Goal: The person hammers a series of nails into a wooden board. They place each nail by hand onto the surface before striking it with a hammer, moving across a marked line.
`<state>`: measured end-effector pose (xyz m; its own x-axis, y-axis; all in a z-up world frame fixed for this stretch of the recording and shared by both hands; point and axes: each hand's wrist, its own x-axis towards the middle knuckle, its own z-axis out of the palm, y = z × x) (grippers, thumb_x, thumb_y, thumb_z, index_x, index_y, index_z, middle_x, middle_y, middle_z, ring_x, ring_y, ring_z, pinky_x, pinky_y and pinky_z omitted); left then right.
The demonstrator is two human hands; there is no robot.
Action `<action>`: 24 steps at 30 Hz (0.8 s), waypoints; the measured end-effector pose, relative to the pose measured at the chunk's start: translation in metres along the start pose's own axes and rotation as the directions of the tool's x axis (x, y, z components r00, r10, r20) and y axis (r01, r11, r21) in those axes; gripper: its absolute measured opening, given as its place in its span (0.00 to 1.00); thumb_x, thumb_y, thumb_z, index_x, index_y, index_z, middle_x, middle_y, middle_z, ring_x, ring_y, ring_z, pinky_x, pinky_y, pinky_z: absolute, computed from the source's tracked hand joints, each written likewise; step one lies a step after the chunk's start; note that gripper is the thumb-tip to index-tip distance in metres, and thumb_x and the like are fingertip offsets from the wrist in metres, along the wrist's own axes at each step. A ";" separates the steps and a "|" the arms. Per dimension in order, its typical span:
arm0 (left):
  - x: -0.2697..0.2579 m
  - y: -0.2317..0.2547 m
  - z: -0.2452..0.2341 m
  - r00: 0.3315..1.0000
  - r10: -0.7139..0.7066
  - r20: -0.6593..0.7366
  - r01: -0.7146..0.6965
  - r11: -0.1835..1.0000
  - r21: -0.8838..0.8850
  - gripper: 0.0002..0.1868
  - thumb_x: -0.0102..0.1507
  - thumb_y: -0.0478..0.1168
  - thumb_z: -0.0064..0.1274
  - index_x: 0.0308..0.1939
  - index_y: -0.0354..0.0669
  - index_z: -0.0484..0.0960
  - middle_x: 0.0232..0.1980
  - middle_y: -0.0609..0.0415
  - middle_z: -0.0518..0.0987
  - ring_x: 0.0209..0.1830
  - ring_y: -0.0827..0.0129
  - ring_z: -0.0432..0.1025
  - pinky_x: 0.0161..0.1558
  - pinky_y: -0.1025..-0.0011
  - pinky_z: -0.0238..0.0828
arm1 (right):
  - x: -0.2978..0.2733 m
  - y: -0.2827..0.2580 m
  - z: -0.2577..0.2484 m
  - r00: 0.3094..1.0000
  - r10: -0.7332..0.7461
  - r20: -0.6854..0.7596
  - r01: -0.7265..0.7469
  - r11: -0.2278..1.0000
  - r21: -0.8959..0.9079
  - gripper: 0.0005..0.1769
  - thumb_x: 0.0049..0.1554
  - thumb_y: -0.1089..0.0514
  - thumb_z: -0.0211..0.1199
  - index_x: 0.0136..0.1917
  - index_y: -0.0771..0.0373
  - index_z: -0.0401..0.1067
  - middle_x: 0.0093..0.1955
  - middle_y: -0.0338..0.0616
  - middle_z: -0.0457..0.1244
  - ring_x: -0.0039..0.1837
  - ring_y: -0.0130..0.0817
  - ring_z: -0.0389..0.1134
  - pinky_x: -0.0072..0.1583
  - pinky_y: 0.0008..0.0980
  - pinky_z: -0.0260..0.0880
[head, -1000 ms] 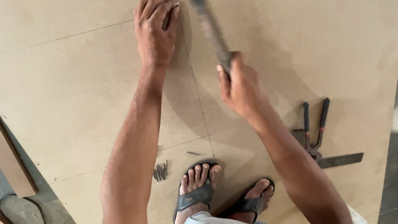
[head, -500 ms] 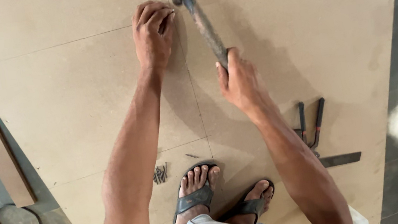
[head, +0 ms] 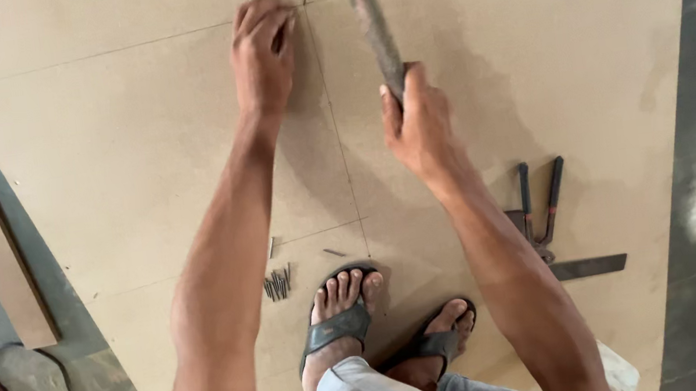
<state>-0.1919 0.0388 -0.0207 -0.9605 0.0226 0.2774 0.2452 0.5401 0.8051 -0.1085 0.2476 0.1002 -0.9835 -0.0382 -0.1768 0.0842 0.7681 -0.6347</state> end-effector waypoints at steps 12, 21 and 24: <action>-0.094 0.030 -0.084 0.971 0.090 0.223 -0.130 0.976 0.173 0.07 0.64 0.29 0.60 0.46 0.35 0.84 0.50 0.48 0.83 0.51 0.58 0.75 0.54 0.58 0.72 | 0.002 0.018 0.029 0.935 -0.302 -0.187 0.293 0.953 -0.074 0.13 0.66 0.60 0.58 0.55 0.70 0.57 0.36 0.56 0.65 0.38 0.56 0.70 0.38 0.49 0.66; -0.144 0.054 -0.101 0.789 0.057 0.612 -0.142 0.986 0.091 0.06 0.67 0.36 0.59 0.47 0.44 0.85 0.50 0.51 0.82 0.49 0.60 0.74 0.53 0.61 0.71 | 0.001 0.005 0.020 0.981 -0.190 -0.023 0.176 0.943 -0.282 0.15 0.65 0.58 0.60 0.54 0.68 0.58 0.33 0.53 0.64 0.36 0.55 0.68 0.38 0.51 0.65; -0.191 0.074 -0.099 0.671 0.145 0.727 -0.238 0.971 0.026 0.09 0.63 0.39 0.59 0.47 0.44 0.85 0.51 0.51 0.79 0.55 0.59 0.72 0.58 0.59 0.69 | -0.025 0.000 0.010 0.958 -0.203 -0.201 0.202 0.979 -0.026 0.12 0.71 0.61 0.56 0.62 0.70 0.58 0.37 0.54 0.64 0.38 0.53 0.70 0.39 0.48 0.67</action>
<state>0.0227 -0.0085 0.0376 -0.7045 0.7054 -0.0787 0.4635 0.5412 0.7016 -0.0828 0.2424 0.0972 -0.9918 -0.0641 0.1109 -0.1205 0.7611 -0.6374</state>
